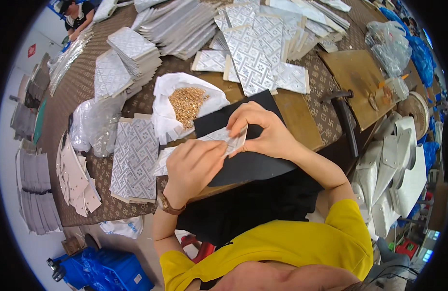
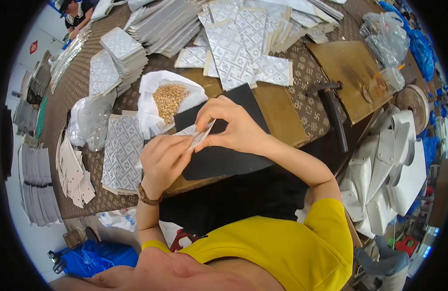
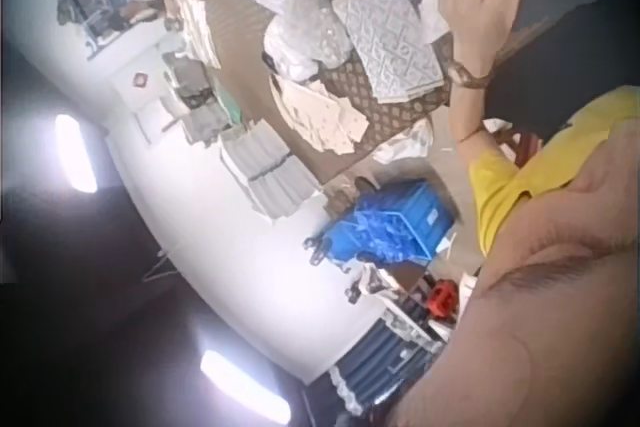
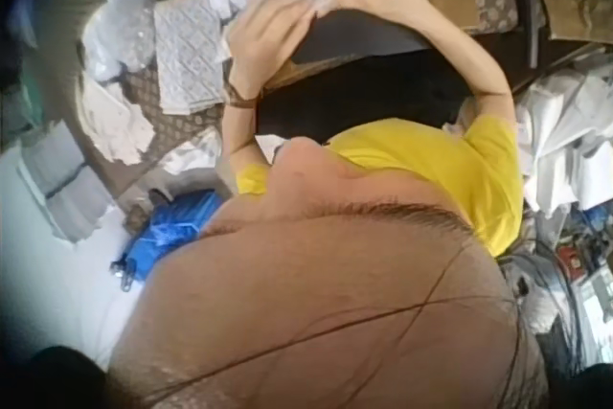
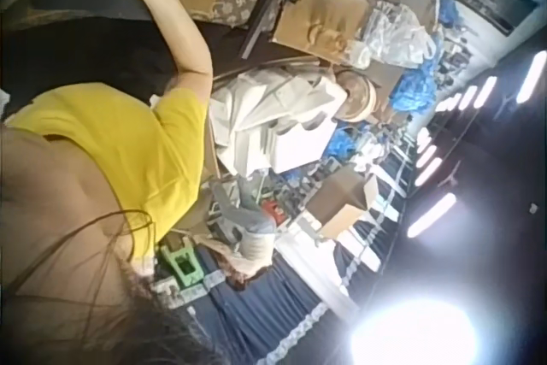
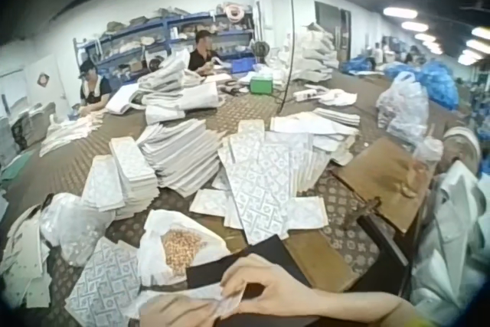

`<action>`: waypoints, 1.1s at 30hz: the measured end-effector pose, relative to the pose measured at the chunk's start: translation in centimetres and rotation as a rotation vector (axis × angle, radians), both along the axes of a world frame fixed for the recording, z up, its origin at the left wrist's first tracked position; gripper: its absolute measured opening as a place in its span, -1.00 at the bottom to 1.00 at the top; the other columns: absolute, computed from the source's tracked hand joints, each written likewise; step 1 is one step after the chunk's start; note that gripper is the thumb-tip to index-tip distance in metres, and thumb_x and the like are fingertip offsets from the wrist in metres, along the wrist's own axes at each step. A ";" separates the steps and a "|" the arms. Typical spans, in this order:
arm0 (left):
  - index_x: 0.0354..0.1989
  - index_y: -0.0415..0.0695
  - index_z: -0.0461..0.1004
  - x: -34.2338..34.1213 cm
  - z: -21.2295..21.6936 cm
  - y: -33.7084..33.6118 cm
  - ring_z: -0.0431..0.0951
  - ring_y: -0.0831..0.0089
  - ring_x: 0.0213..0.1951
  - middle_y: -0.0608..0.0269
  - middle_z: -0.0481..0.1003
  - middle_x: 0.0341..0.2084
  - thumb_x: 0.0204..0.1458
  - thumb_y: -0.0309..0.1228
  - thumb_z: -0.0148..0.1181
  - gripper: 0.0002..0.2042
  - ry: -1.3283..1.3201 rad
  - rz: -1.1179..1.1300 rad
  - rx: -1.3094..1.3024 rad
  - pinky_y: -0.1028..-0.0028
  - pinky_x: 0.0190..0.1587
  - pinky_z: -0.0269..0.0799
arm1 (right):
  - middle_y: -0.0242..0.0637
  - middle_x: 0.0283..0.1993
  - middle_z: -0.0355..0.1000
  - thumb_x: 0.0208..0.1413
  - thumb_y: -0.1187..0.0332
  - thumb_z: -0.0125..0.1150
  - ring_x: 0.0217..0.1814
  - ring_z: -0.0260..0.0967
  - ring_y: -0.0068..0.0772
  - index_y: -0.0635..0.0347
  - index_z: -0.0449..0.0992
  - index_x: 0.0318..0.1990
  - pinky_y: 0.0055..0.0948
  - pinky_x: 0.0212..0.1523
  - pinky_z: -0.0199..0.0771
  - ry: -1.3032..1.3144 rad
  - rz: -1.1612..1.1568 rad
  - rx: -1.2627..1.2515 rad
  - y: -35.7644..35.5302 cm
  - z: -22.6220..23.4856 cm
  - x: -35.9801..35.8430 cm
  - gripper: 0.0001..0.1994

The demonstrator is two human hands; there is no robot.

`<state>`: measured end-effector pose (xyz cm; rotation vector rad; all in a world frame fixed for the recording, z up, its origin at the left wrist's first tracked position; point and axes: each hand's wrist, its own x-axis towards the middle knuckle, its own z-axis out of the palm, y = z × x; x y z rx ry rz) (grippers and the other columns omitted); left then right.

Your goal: Installing metal rivets into white material components using a hand punch and hammer.

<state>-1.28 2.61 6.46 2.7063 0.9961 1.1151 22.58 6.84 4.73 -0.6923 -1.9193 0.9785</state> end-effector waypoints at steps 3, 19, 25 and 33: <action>-0.16 -0.12 0.64 0.5 -3.2 -2.1 0.59 0.39 -0.31 0.29 0.63 -0.20 -0.08 -0.54 0.41 -0.75 0.151 -0.013 0.050 0.41 -0.29 0.48 | -0.28 -0.05 0.55 -0.19 0.46 0.65 0.06 0.45 -0.24 0.17 0.64 -0.19 -0.37 0.10 0.41 -0.111 -0.257 0.055 -2.8 -0.2 2.7 -0.64; 0.12 -0.22 0.53 0.9 -5.4 -5.5 0.50 0.29 0.00 0.13 0.48 0.10 0.05 -0.43 0.21 -0.58 0.661 0.020 0.078 0.41 -0.12 0.46 | -0.12 0.04 0.44 0.28 0.14 0.31 0.07 0.38 0.03 0.17 0.54 0.14 -0.10 0.12 0.39 -1.074 -1.316 0.210 -6.0 -8.1 22.4 -0.61; 0.19 -0.24 0.49 0.7 -6.3 -5.4 0.49 0.29 0.02 0.12 0.47 0.13 0.05 -0.46 0.20 -0.53 0.498 -0.049 -0.011 0.38 -0.04 0.47 | -0.08 -0.02 0.44 0.29 0.21 0.29 0.03 0.39 0.03 0.20 0.54 0.10 -0.12 0.09 0.40 -1.079 -1.334 0.299 -5.9 -7.4 22.9 -0.66; 0.20 -0.20 0.51 -0.4 -5.1 -4.1 0.51 0.25 -0.04 0.18 0.52 0.10 0.06 -0.56 0.17 -0.54 0.394 -0.065 -0.163 0.35 0.01 0.48 | -0.29 -0.23 0.51 -0.01 0.44 0.47 -0.12 0.46 -0.16 0.11 0.67 -0.21 -0.19 -0.09 0.41 -0.414 -0.223 0.110 -8.4 -3.9 5.1 -0.82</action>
